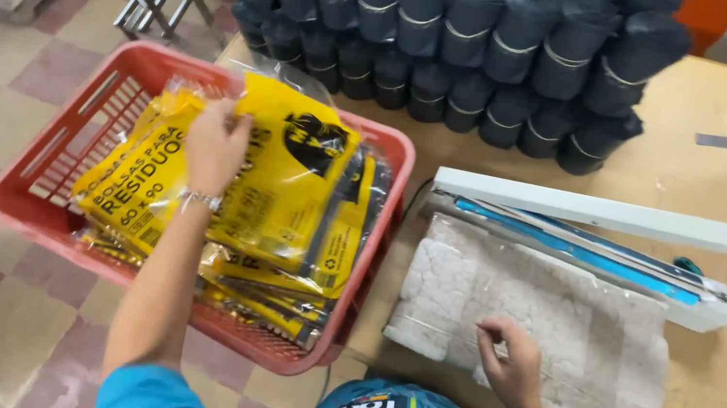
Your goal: Sealing yellow plastic bags using a manual heat sealer and organizing them into crates.
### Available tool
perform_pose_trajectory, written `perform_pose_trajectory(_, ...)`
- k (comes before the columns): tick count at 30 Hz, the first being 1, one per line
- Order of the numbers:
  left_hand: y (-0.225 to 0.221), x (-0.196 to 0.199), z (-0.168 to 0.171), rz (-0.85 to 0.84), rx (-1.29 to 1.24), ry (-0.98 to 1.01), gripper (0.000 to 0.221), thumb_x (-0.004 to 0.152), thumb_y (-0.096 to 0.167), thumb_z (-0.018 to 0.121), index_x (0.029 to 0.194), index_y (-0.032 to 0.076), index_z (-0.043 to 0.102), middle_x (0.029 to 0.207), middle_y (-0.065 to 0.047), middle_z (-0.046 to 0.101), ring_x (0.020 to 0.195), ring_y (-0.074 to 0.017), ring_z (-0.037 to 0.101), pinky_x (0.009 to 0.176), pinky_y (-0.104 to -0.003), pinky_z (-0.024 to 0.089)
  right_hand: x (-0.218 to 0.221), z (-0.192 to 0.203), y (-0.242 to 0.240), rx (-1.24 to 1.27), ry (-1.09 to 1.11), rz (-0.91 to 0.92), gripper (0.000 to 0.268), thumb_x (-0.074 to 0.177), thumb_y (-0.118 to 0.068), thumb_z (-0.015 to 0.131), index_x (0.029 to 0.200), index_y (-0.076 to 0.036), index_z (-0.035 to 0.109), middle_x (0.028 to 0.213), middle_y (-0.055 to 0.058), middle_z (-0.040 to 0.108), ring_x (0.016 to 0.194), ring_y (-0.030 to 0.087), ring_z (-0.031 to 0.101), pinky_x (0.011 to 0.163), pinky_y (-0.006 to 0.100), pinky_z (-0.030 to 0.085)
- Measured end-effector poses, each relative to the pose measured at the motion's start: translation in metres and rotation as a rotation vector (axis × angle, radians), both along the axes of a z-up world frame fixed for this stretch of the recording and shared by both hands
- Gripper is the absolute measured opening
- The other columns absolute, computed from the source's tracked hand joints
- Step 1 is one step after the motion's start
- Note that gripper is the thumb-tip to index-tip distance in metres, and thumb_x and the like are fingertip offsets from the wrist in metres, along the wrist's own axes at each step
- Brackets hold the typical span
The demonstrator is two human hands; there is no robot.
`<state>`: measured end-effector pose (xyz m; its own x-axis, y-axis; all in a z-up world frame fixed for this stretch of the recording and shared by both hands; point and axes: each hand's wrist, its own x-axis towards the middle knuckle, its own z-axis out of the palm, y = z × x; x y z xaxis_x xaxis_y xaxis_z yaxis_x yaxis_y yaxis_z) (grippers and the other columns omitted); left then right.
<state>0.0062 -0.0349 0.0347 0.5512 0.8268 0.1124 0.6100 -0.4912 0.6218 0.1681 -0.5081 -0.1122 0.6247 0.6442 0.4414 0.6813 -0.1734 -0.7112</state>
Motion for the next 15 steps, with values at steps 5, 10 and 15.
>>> perform_pose_trajectory(5,-0.104,-0.016,0.084,-0.036,1.015,-0.312,0.005,0.101,0.02,0.065,0.098,0.019,0.068,0.094,0.003,0.061,0.077,-0.0249,0.067,0.071,-0.034,0.053,0.002,0.033,0.021,0.097,0.107,0.076,0.017,0.082,-0.011,0.076,0.099,-0.016,0.077,0.078,0.005,0.074,0.067,0.022,0.07,0.069,0.035,0.057)
perform_pose_trajectory(10,-0.219,-0.011,0.117,-0.232,1.155,-0.607,0.011,0.091,0.015,0.065,0.091,0.013,0.076,0.089,-0.007,0.069,0.077,-0.0264,0.07,0.074,-0.035,0.054,0.02,0.091,0.035,0.193,0.28,0.226,0.053,0.086,-0.023,0.076,0.13,-0.005,0.054,0.112,0.015,0.065,0.099,0.029,0.065,0.088,0.04,0.053)
perform_pose_trajectory(15,-0.291,-0.001,0.108,-0.693,0.839,-0.766,0.043,0.091,0.042,0.057,0.085,0.002,0.073,0.084,-0.015,0.068,0.073,-0.0319,0.074,0.069,-0.04,0.063,0.035,0.113,0.007,0.481,0.367,0.35,0.096,0.084,-0.027,0.08,0.156,-0.001,0.022,0.152,0.018,0.042,0.141,0.029,0.04,0.115,0.046,0.031)
